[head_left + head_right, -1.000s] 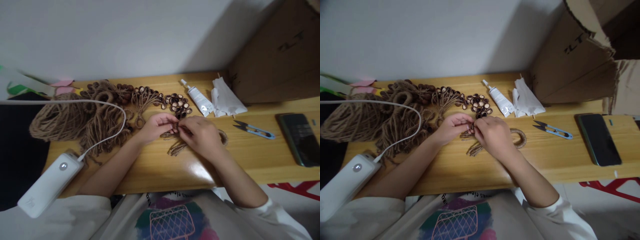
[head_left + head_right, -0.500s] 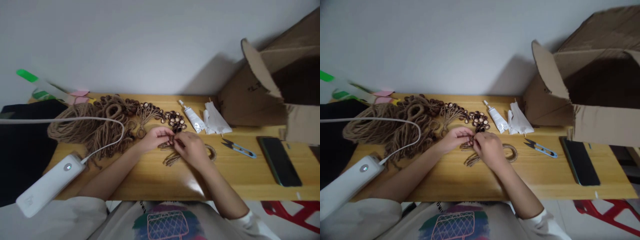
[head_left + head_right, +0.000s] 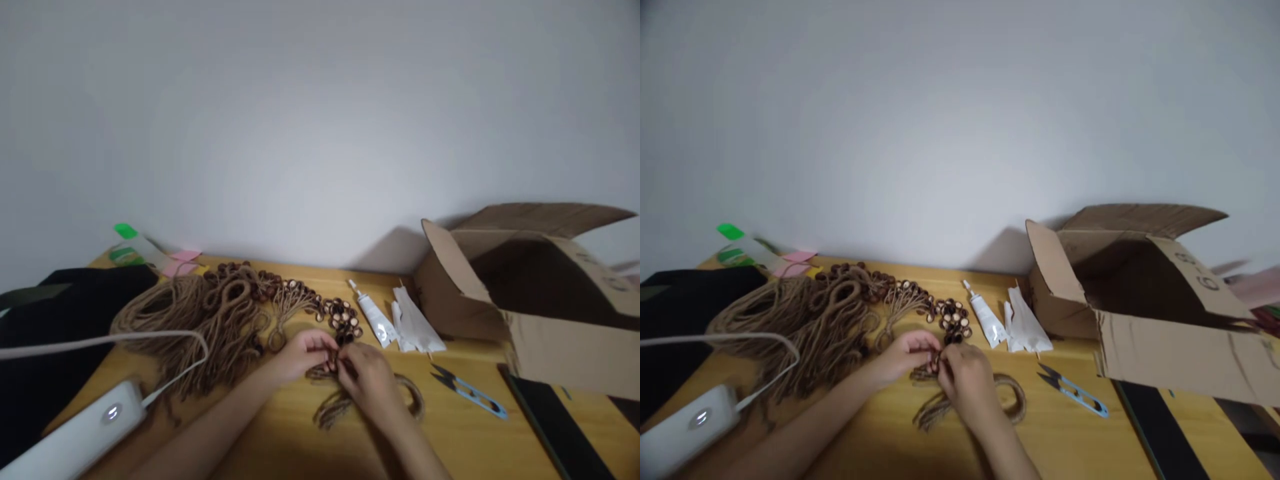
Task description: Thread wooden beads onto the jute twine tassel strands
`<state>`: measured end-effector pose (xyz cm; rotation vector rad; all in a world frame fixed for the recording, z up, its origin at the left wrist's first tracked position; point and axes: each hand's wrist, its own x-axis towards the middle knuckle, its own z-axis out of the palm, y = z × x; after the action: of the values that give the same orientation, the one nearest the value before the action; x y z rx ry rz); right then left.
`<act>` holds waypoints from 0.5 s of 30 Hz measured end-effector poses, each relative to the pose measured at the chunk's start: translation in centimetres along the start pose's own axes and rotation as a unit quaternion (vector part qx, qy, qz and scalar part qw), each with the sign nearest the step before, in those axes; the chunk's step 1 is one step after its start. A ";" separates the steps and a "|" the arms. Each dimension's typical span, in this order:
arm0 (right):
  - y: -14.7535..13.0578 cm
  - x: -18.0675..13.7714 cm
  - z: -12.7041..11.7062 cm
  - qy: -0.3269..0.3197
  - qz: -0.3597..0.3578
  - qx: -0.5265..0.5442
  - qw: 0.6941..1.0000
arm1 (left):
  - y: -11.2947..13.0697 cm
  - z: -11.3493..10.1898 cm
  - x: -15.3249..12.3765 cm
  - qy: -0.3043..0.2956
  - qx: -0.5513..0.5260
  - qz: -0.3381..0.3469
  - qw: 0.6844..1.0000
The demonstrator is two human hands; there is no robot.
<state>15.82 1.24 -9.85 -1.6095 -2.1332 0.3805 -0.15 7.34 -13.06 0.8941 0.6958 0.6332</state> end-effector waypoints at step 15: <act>2.4 -0.2 2.7 -0.010 -0.024 -0.022 0.999 | -0.9 -0.1 0.5 0.010 -0.015 -0.011 1.000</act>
<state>16.52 1.83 -13.32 -1.5801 -2.2054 0.3378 0.27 7.37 -14.06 0.8530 0.7118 0.6318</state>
